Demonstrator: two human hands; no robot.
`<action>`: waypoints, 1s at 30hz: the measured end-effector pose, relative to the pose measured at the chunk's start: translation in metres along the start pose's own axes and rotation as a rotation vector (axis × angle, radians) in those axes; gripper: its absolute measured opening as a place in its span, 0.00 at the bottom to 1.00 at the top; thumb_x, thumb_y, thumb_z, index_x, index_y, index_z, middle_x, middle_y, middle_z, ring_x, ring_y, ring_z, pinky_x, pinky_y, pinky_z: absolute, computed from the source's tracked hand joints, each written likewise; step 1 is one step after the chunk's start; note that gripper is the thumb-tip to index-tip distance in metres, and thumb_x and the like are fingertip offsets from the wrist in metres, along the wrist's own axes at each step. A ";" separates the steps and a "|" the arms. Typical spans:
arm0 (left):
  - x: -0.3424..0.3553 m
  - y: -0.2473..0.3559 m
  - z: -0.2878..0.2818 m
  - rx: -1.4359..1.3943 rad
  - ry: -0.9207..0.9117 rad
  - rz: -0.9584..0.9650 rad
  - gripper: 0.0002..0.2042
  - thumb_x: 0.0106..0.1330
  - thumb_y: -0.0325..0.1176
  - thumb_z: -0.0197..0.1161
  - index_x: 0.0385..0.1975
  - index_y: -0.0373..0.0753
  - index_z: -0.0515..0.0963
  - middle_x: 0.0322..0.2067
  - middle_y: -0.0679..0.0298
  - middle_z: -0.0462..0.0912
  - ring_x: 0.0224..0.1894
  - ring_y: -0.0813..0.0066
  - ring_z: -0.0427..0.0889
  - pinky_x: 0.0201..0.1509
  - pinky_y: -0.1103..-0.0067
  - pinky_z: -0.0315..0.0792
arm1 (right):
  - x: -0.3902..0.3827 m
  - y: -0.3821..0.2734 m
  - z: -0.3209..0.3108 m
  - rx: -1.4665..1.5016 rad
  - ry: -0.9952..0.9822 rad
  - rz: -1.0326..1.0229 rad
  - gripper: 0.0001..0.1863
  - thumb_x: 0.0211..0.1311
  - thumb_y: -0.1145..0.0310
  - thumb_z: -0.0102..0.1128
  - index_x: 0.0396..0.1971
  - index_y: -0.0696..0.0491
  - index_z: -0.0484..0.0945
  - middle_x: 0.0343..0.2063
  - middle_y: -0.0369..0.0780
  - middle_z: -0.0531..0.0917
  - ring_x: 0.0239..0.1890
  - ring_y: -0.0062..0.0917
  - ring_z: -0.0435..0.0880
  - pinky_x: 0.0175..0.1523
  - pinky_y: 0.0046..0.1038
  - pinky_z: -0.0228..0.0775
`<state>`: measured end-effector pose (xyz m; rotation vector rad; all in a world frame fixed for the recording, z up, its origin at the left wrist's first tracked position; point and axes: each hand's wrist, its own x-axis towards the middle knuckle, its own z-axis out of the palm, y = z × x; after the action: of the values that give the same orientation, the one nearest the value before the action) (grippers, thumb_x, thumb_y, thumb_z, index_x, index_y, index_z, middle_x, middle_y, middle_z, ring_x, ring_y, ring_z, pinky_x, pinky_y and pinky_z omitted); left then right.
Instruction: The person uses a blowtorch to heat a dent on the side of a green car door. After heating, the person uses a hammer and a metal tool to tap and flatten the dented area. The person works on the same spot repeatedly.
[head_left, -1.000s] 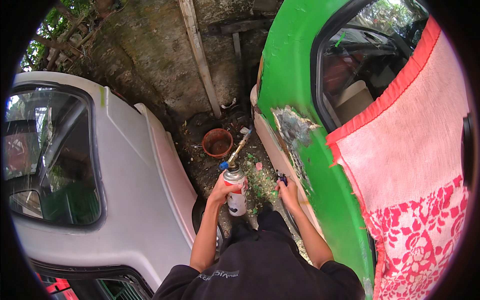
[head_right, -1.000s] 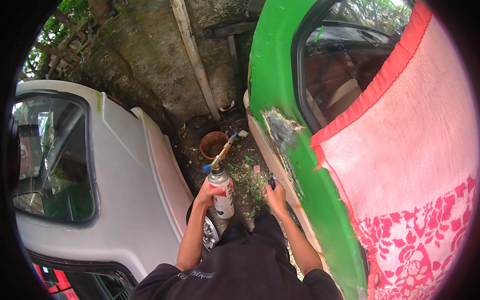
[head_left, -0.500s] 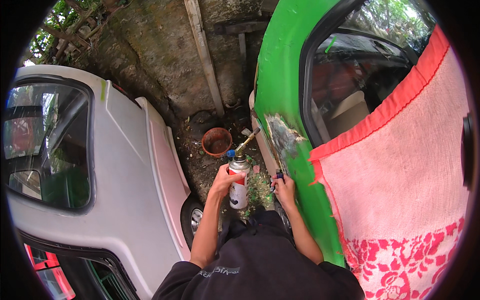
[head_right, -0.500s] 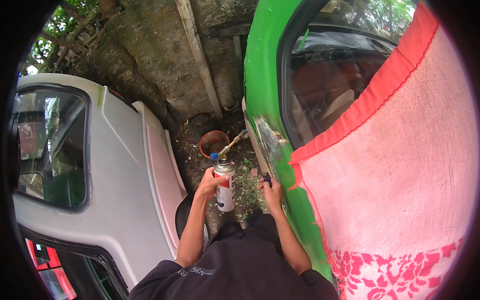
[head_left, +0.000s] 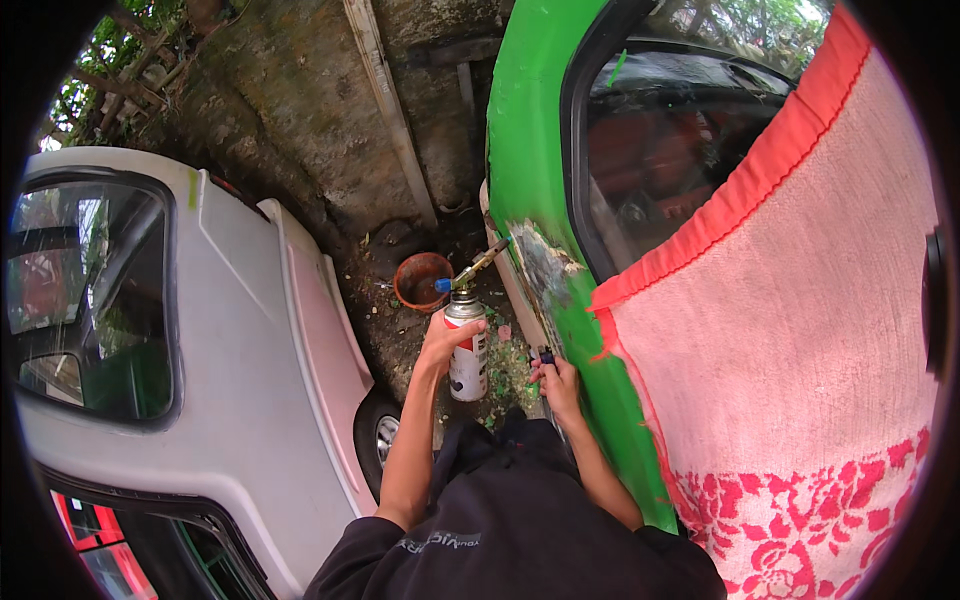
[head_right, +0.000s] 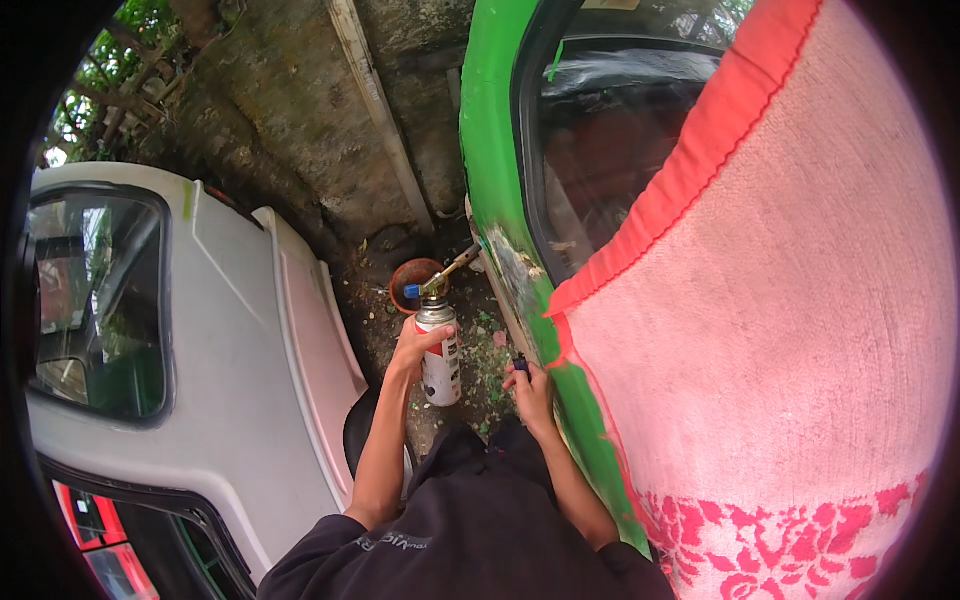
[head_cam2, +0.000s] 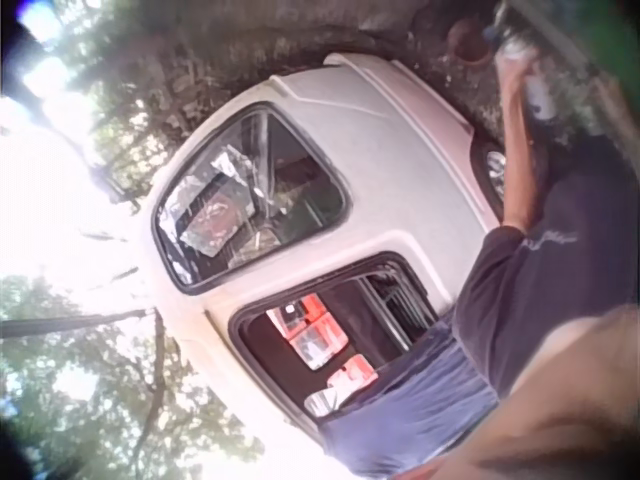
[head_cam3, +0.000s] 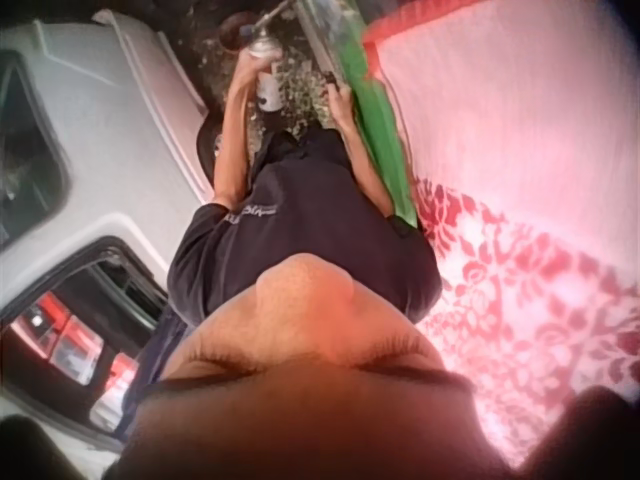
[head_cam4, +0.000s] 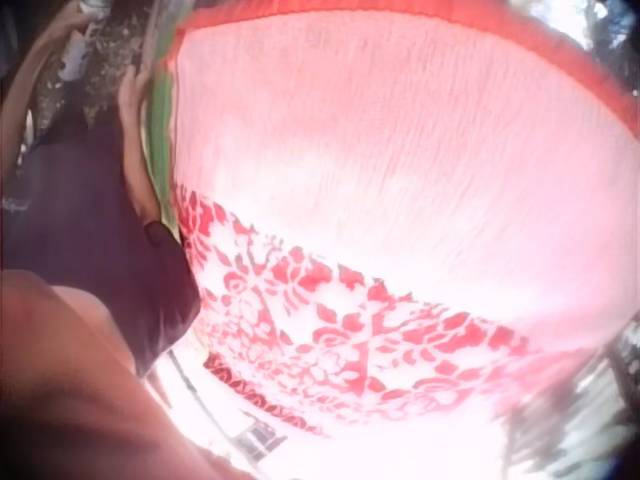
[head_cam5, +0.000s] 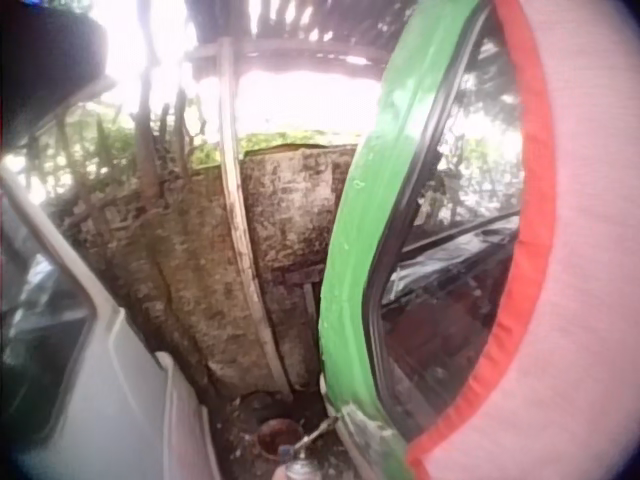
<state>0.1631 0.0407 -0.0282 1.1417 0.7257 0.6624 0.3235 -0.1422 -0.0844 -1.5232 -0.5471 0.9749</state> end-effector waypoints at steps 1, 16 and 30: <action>0.001 -0.002 -0.001 -0.008 -0.001 -0.001 0.17 0.53 0.36 0.76 0.37 0.36 0.79 0.31 0.63 0.84 0.31 0.73 0.84 0.37 0.73 0.79 | 0.000 0.000 -0.001 -0.010 0.000 -0.002 0.12 0.69 0.69 0.47 0.39 0.60 0.78 0.22 0.35 0.80 0.16 0.06 0.64 0.20 0.13 0.54; 0.007 0.008 -0.018 0.005 -0.073 -0.049 0.17 0.53 0.35 0.74 0.39 0.36 0.78 0.33 0.62 0.84 0.32 0.72 0.84 0.39 0.72 0.79 | -0.007 -0.031 0.015 0.072 -0.019 -0.050 0.12 0.72 0.66 0.46 0.45 0.57 0.75 0.23 0.37 0.82 0.09 0.09 0.60 0.15 0.16 0.50; 0.031 0.003 -0.035 0.033 -0.079 -0.043 0.16 0.54 0.37 0.75 0.38 0.36 0.79 0.31 0.63 0.84 0.31 0.73 0.85 0.36 0.74 0.79 | 0.001 -0.046 0.023 0.108 -0.027 -0.024 0.12 0.72 0.66 0.46 0.44 0.56 0.76 0.23 0.36 0.82 0.11 0.08 0.60 0.16 0.16 0.49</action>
<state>0.1538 0.0857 -0.0391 1.1725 0.6941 0.5678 0.3134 -0.1189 -0.0396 -1.4061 -0.5224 0.9927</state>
